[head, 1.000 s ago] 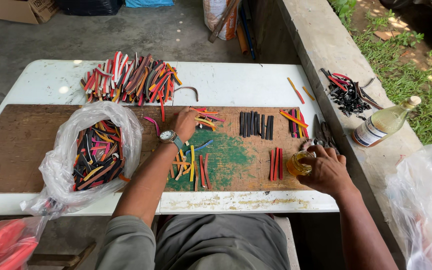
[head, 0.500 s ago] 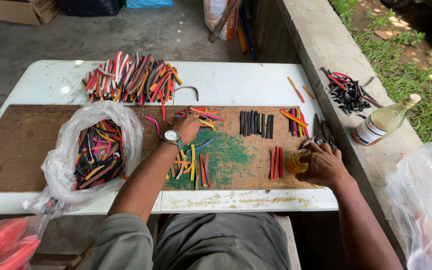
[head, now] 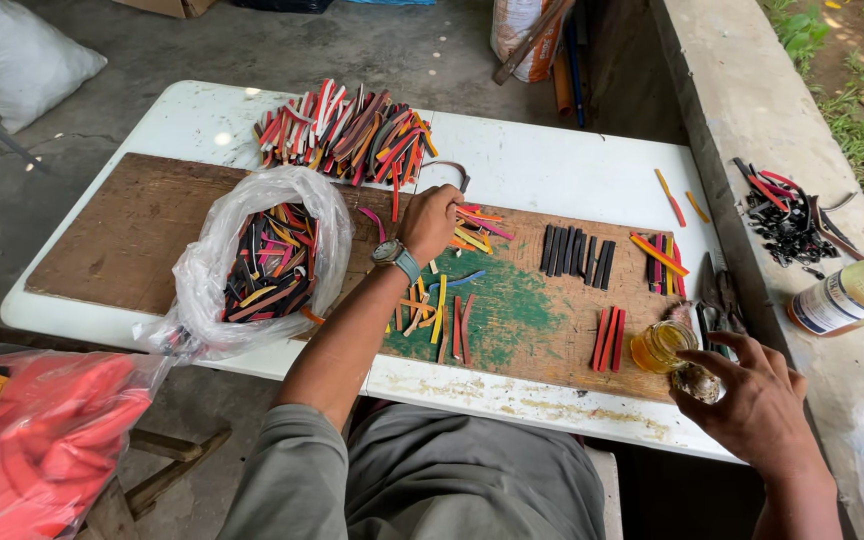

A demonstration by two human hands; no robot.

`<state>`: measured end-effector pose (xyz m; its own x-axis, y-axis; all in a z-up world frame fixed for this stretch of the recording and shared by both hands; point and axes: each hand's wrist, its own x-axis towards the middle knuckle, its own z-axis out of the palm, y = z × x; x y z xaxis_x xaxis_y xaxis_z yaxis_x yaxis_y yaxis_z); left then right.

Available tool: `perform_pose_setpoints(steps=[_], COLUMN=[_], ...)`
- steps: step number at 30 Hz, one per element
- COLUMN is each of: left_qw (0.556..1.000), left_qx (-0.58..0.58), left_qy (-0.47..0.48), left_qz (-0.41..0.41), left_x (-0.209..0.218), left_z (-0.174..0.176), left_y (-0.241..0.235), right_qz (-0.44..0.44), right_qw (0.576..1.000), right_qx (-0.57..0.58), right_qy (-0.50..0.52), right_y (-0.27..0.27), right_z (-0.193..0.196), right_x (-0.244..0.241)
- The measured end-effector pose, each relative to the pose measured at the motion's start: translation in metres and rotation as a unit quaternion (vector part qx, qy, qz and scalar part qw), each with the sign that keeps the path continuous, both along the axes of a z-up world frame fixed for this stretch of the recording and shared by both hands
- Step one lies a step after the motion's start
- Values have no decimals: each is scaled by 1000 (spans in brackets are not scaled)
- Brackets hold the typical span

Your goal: The person picks up small, colorful rubber strips from a pile, inspects them, and places them into color-coded groups on a wooden board. The process is repeated for multiple strips of different colors.

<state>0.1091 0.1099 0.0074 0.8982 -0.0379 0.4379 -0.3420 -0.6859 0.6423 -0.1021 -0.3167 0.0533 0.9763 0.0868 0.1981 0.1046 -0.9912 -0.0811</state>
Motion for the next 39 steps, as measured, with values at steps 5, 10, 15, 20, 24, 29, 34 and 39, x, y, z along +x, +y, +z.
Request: perform_pose_setpoints(steps=[5, 10, 15, 20, 24, 29, 34, 39], left_qw=[950, 765, 595, 561, 558, 547, 565, 569], left_qx=[-260, -510, -620, -634, -632, -650, -636, -638], left_qy=[81, 225, 277, 329, 324, 312, 315, 314], left_qz=[-151, -322, -430, -418, -429, -426, -421, -412], left_x=[-26, -104, -158, -183, -189, -189, -188, -183], left_z=[18, 13, 18, 28, 30, 26, 19, 17], left_y=[-11, -50, -86, -99, -104, -104, -103, -100], right_qz=[77, 232, 258, 267, 240, 250, 254, 282], right_qw=[982, 860, 829, 841, 878, 888, 898, 908], right_qx=[171, 449, 496, 470, 410, 376, 329, 257], right_qy=[-37, -67, -26, -23, -63, -92, -141, -172], right_y=[2, 45, 92, 102, 103, 101, 102, 100], right_z=[18, 22, 21, 29, 33, 36, 35, 37], right_x=[-19, -37, -38, -39, -31, -34, -40, -53])
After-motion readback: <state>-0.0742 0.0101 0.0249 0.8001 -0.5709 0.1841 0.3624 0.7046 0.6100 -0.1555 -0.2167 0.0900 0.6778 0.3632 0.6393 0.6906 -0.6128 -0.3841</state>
